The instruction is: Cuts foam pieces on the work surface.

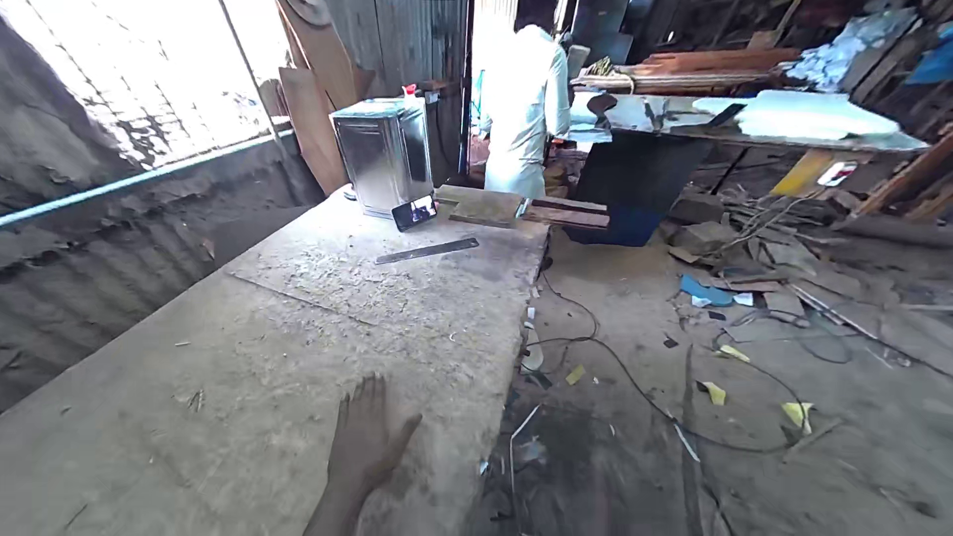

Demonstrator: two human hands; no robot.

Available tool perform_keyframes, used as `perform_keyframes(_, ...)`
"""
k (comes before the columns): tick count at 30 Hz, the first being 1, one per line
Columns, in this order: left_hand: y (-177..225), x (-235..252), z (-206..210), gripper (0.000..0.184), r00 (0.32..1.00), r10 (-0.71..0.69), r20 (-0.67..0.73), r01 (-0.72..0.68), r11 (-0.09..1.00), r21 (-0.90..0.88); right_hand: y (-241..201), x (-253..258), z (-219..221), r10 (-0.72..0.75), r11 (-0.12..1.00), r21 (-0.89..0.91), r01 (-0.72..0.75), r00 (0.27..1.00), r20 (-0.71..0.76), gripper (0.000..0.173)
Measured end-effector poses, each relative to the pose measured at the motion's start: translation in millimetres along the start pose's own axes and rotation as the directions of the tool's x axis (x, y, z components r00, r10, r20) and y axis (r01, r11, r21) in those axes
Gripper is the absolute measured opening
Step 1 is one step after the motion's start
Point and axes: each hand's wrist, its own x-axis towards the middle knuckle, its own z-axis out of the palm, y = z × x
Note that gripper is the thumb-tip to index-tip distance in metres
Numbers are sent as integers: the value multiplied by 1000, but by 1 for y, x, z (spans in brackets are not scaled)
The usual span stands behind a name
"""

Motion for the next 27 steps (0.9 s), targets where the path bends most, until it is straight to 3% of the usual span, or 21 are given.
perform_keyframes(2, -2, -3, 5, 111, 999, 12, -41, -12, 1000, -7, -72, 148, 64, -200, 980, -2, 200, 979, -22, 82)
perform_keyframes(5, -4, -4, 12, 112, 990, 34, -134, -34, 999, 2, -137, 314, 151, -379, 919, -60, 390, 914, 146, 87)
perform_keyframes(8, -5, -3, 8, 114, 995, 45, -85, -45, 999, 1, -166, 427, 220, -314, 913, -163, 375, 899, 307, 103)
perform_keyframes(11, -7, 0, 10, 114, 995, 57, -81, -55, 998, 21, -171, 487, 253, -130, 915, -308, 260, 914, 384, 123)
perform_keyframes(13, -7, 1, 10, 115, 996, 47, -70, -45, 998, 32, -173, 508, 267, -116, 888, -373, 269, 916, 384, 129)
perform_keyframes(16, -5, -2, 9, 116, 998, 33, -62, -33, 999, 9, -170, 517, 271, -145, 856, -395, 335, 887, 438, 123)
perform_keyframes(20, -6, -6, 11, 118, 994, 39, -98, -39, 999, 7, -173, 497, 259, -120, 848, -390, 359, 847, 518, 117)
perform_keyframes(23, -6, -7, 13, 111, 990, 56, -128, -55, 998, 7, -177, 447, 228, -89, 830, -414, 372, 823, 561, 122)
perform_keyframes(27, -3, -9, 14, 102, 985, 45, -168, -49, 999, -21, -192, 327, 166, 33, 841, -447, 306, 795, 606, 126)
